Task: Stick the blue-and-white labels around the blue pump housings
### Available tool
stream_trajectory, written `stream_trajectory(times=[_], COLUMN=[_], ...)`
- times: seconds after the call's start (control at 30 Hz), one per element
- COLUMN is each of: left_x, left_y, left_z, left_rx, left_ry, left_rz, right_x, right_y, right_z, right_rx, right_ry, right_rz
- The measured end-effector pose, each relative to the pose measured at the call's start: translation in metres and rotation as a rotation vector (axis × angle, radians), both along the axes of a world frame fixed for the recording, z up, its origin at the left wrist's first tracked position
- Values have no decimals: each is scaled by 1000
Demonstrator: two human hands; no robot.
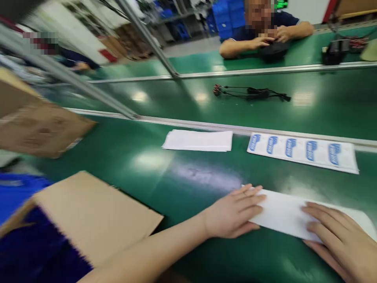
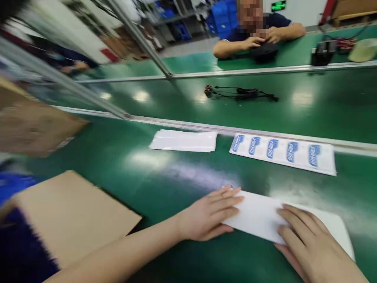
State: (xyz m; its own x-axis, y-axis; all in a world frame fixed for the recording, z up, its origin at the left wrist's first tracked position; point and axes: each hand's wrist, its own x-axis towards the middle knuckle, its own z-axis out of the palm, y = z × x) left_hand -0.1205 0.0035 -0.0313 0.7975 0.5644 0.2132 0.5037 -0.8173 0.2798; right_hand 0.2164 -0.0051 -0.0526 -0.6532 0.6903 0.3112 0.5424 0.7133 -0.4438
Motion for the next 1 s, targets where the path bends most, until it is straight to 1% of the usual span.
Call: stream_trajectory(times=[0.1,0.2,0.4,0.53,0.63,0.7,0.77,0.9,1.0], left_x=[-1,1,6,8,10,10,9,8,9], left_y=[6,9,9,5,-4,-11,-16,-19,-17], left_z=[-1,-4,-6,-7,-7,-9,-12,-16,-15], left_rx=[-25,-34,-79,-207,-309,-332,-336,-361,-392], left_ry=[-68,-92,-136,-210,-276,-300,-312,-333,-332], left_rz=[-9,-18,30,99,136,146,156,196,239], right_x=[-9,-20,-31,-32,-33,-37,-44,-56,-56], right_y=[3,9,13,11,-3,-17,-29,-39,-36], right_z=[30,45,54,58,56,50,42,26,22], right_rx=[-62,-91,-85,-131,-145,-99,-21,100,97], right_ry=[-172,-296,-380,-422,-409,-380,-354,-305,-284], right_rz=[16,26,17,-5,-49,-101,-139,-103,-86])
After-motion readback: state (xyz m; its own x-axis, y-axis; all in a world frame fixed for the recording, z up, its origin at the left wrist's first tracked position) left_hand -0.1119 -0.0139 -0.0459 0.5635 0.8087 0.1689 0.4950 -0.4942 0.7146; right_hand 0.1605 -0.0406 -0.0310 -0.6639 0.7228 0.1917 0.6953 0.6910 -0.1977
